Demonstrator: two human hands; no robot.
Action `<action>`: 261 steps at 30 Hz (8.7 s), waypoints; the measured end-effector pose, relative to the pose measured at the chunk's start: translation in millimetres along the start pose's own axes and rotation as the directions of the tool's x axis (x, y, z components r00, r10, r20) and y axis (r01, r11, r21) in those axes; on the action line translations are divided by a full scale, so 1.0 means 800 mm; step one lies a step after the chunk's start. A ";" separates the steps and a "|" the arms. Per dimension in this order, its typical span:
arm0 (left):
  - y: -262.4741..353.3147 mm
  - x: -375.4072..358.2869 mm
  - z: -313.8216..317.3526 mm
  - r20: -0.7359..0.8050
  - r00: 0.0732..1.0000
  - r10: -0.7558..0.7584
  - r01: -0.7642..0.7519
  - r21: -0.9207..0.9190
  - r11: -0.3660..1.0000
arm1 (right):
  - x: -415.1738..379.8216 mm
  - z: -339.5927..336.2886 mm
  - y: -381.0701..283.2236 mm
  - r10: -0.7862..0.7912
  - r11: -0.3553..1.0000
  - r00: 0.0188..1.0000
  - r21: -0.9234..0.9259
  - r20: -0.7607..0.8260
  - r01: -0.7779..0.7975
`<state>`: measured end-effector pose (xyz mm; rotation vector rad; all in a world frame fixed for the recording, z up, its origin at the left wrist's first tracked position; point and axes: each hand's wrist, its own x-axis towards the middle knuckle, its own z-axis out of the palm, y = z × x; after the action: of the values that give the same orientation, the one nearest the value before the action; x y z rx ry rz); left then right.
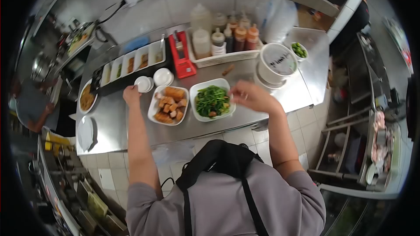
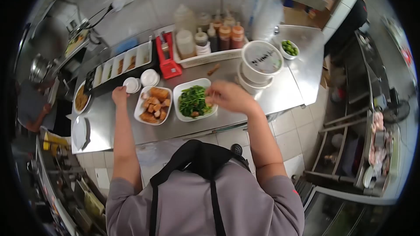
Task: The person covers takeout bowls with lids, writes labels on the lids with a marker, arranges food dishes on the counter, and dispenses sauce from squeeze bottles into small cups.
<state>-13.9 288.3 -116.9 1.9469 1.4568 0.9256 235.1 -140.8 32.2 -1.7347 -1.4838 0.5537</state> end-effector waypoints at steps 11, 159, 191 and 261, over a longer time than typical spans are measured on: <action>-0.113 -0.119 -0.090 0.159 0.946 -0.282 0.323 -0.392 0.861 | 0.303 -0.050 0.067 -0.081 0.960 0.645 -0.233 -0.760 -0.153; 0.505 -0.541 0.429 0.414 0.176 0.893 -0.642 -0.639 0.423 | -0.063 -0.342 0.458 0.696 0.604 0.680 0.701 -0.232 -0.379; 0.624 -0.470 0.228 0.014 0.428 0.904 -0.640 -0.702 0.314 | -0.253 -0.294 0.252 0.354 0.784 0.882 0.613 -0.310 -0.100; 0.060 -0.145 -0.088 0.080 0.964 0.254 -0.252 -0.029 0.967 | 0.234 -0.002 0.127 0.036 0.996 0.021 0.037 -0.999 0.076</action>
<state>-61.6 164.4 -60.7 2.1655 1.1669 0.9503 341.9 36.5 -17.3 -1.3613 -0.3245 -0.6729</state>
